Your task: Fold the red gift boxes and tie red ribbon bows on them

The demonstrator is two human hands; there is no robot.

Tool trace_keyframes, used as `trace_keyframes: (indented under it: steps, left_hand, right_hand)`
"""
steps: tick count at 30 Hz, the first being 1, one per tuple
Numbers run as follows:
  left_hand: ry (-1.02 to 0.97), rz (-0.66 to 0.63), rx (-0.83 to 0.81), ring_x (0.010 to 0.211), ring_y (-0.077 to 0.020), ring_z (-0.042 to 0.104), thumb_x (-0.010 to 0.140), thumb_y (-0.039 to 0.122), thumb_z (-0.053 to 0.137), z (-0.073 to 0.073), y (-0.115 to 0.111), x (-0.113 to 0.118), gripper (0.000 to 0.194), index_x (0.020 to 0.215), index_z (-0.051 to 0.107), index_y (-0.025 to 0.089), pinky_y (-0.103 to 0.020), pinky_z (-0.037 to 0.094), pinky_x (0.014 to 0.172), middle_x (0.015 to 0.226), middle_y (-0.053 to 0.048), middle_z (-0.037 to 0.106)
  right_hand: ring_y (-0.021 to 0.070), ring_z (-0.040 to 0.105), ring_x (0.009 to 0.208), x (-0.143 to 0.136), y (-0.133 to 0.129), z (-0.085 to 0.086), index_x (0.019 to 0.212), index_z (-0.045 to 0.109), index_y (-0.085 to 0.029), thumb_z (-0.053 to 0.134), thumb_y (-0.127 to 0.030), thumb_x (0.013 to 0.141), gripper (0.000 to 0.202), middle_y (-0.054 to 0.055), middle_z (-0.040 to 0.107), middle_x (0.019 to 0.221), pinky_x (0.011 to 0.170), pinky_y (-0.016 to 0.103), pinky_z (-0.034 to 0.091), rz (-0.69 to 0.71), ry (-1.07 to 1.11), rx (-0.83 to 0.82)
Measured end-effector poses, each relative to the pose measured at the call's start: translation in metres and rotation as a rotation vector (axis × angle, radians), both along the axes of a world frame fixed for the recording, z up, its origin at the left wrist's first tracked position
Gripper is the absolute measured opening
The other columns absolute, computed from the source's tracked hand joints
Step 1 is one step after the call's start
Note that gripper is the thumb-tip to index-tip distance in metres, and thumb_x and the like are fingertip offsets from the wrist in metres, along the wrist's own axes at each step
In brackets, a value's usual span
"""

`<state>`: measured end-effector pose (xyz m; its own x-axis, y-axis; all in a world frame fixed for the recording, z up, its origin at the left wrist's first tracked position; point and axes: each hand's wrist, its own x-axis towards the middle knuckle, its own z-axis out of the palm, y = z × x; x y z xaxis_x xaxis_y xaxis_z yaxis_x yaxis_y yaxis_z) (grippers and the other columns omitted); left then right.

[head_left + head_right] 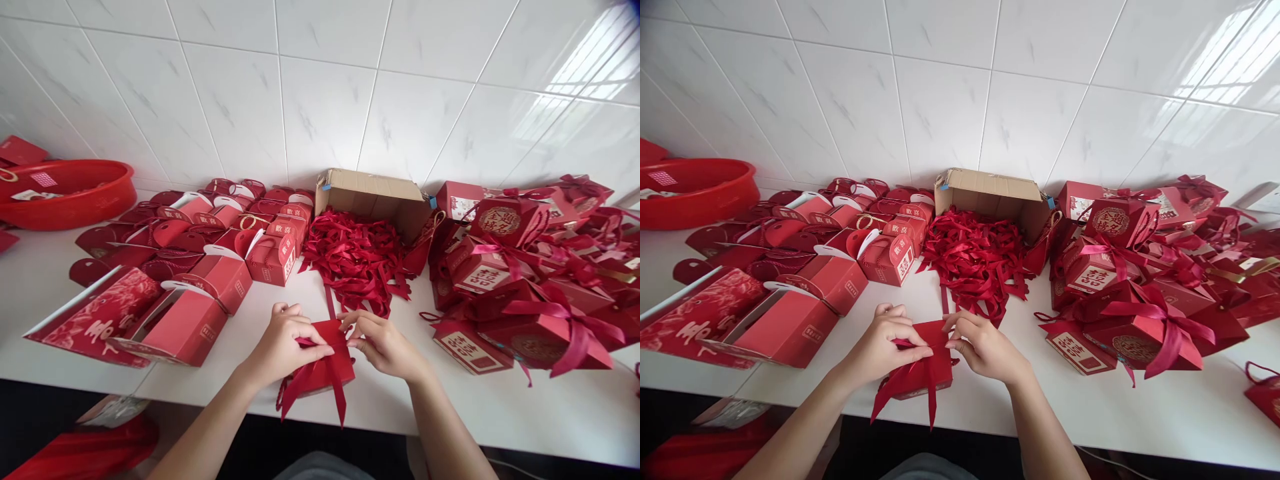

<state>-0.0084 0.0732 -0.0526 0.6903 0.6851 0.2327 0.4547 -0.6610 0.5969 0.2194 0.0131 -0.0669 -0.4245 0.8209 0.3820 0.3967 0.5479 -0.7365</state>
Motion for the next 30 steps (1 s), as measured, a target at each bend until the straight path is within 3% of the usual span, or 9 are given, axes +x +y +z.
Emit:
trace_keyframes:
  steps: [5,8,14,20,26,30]
  left_hand:
    - [-0.058,0.045,-0.076,0.072,-0.0188,0.054,0.076,0.049,0.074,-0.002,0.004,-0.002,0.023,0.075,0.076,0.026,-0.035,0.035,0.083,0.062,0.001,0.065]
    - [-0.212,0.099,-0.236,0.074,-0.0194,0.054,0.082,0.052,0.063,-0.002,0.006,-0.003,0.031,0.092,0.075,0.025,-0.032,0.040,0.080,0.066,0.000,0.059]
    - [-0.435,0.028,-0.583,0.055,-0.0142,0.045,0.091,0.060,0.044,0.002,0.006,-0.002,0.050,0.103,0.070,0.019,-0.026,0.038,0.059,0.055,0.004,0.045]
    - [-0.501,0.062,-0.610,0.057,-0.0133,0.047,0.088,0.053,0.052,0.010,0.005,0.001,0.038,0.095,0.070,0.020,-0.026,0.040,0.061,0.060,0.003,0.051]
    - [-0.347,0.084,-0.526,0.054,-0.0108,0.040,0.085,0.039,0.059,0.015,0.010,-0.003,0.024,0.098,0.064,0.019,-0.024,0.032,0.055,0.056,0.007,0.041]
    - [-0.298,0.071,-0.531,0.057,-0.0110,0.042,0.085,0.034,0.058,0.012,0.016,-0.003,0.021,0.100,0.058,0.019,-0.023,0.034,0.057,0.059,0.008,0.043]
  right_hand:
    - [0.0231,0.060,0.115,-0.003,0.000,0.003,0.085,0.051,-0.022,0.051,-0.022,0.097,0.012,0.010,0.064,0.107,0.090,0.039,0.053,-0.025,0.048,-0.004]
    - [0.0221,0.062,0.107,-0.004,-0.001,0.005,0.094,0.056,-0.021,0.057,-0.023,0.094,0.002,0.010,0.065,0.108,0.088,0.038,0.052,-0.065,0.075,0.005]
    - [0.0222,0.063,0.104,-0.014,-0.001,0.013,0.102,0.066,-0.021,0.066,-0.028,0.088,0.016,0.011,0.064,0.112,0.091,0.037,0.051,-0.172,0.137,0.066]
    - [0.0233,0.063,0.102,-0.042,0.006,0.018,0.081,0.073,-0.020,0.071,-0.025,0.083,0.006,0.010,0.064,0.113,0.088,0.038,0.052,-0.196,-0.032,0.036]
    - [0.0217,0.063,0.100,-0.047,0.008,0.017,0.067,0.064,-0.018,0.068,-0.014,0.082,0.016,0.007,0.065,0.110,0.086,0.038,0.051,-0.167,-0.034,0.040]
    - [0.0219,0.061,0.101,-0.047,0.009,0.016,0.065,0.059,-0.018,0.068,-0.010,0.078,0.018,0.006,0.065,0.108,0.087,0.036,0.051,-0.145,-0.050,0.044]
